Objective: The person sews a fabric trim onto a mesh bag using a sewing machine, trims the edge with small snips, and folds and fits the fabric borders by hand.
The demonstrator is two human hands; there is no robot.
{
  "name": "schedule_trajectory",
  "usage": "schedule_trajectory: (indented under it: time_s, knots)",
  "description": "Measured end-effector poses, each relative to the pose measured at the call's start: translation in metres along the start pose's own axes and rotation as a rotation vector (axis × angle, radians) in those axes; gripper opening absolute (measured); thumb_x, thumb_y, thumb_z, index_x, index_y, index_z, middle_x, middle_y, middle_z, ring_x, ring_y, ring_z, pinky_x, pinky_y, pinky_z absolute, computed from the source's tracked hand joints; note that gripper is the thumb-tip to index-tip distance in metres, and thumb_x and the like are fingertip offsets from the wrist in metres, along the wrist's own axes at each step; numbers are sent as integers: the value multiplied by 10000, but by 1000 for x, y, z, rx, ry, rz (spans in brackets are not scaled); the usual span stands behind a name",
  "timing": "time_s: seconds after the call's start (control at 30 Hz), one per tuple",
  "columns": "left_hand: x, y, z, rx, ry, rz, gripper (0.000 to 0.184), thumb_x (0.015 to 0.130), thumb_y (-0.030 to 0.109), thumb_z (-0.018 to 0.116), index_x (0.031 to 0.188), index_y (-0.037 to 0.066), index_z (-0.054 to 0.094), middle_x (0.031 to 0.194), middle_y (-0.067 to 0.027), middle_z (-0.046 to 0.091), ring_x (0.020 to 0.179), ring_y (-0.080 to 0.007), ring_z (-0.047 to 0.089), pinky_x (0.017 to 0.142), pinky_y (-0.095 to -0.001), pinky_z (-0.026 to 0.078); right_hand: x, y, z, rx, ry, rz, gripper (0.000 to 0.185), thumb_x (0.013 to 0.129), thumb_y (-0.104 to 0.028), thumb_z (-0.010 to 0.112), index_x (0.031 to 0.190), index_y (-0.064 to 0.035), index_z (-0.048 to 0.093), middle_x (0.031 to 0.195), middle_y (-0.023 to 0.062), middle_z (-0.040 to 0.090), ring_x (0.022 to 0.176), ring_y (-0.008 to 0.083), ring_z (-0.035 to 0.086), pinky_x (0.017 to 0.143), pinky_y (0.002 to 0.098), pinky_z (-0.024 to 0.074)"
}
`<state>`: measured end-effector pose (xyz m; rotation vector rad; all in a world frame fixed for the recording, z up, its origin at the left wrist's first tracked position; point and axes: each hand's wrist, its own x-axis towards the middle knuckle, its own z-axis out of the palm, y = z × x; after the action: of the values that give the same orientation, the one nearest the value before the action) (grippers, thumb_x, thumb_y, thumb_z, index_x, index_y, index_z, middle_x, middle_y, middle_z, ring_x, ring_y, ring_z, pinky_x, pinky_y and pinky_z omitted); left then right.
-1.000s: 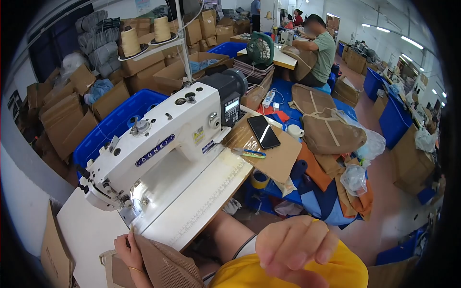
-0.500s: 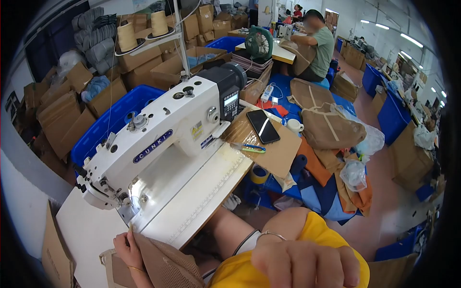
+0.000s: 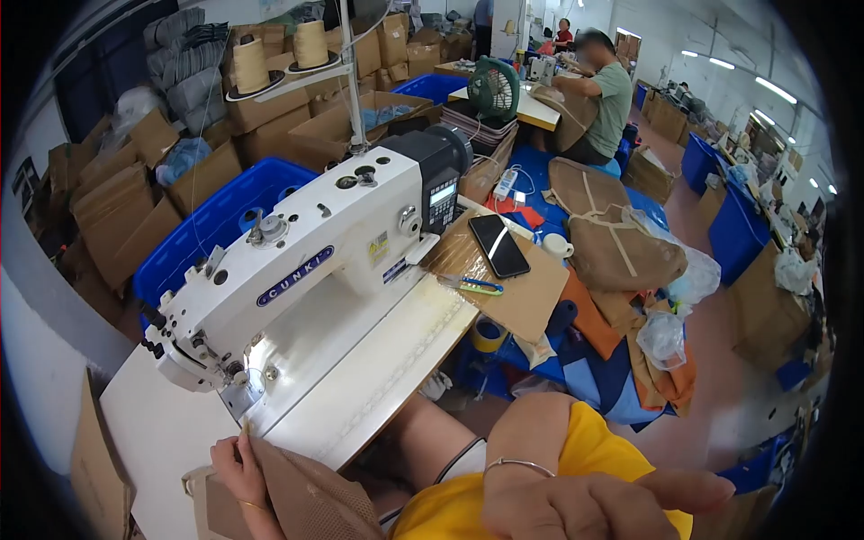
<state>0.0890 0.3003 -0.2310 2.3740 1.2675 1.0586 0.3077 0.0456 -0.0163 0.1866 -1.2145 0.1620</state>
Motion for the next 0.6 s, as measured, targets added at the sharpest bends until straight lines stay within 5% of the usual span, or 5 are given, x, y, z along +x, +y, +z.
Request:
schedule_trajectory:
  time_s: [0.1, 0.2, 0.27, 0.37, 0.6]
  knots:
    - [0, 0, 1, -18, 17, 10, 202, 908, 163, 595, 791, 2, 561, 742, -114, 525, 714, -262, 456, 657, -371, 380, 2, 2, 1, -86, 78, 1, 624, 950, -120, 538, 1471, -16, 209, 1149, 143, 643, 854, 234, 705, 938, 354, 454]
    - [1, 2, 0, -29, 11, -2, 205, 906, 167, 597, 790, 2, 559, 743, -117, 524, 719, -265, 459, 659, -377, 382, 0, 4, -3, 55, -85, 18, 618, 957, -106, 510, 1475, -6, 189, 1106, 169, 653, 836, 228, 707, 918, 341, 462]
    - [1, 1, 0, -27, 7, -9, 204, 904, 168, 599, 792, 2, 559, 741, -117, 522, 720, -267, 460, 659, -378, 381, -8, 7, 28, -215, 363, -67, 624, 958, -88, 491, 1480, 3, 162, 1091, 177, 656, 811, 227, 710, 914, 342, 463]
    - [0, -2, 1, -11, 0, -11, 202, 902, 168, 600, 794, 2, 558, 738, -119, 518, 720, -269, 460, 657, -378, 382, -7, 5, -8, -24, 9, -43, 626, 949, -78, 502, 1476, 10, 176, 1100, 185, 654, 801, 221, 710, 922, 348, 458]
    - [1, 1, -2, -46, -19, -61, 208, 906, 175, 599, 798, 2, 559, 756, -116, 524, 729, -261, 468, 665, -367, 388, -2, 7, 8, -172, 130, 59, 599, 961, -114, 501, 1468, 12, 206, 1136, 191, 644, 840, 224, 706, 971, 370, 427]
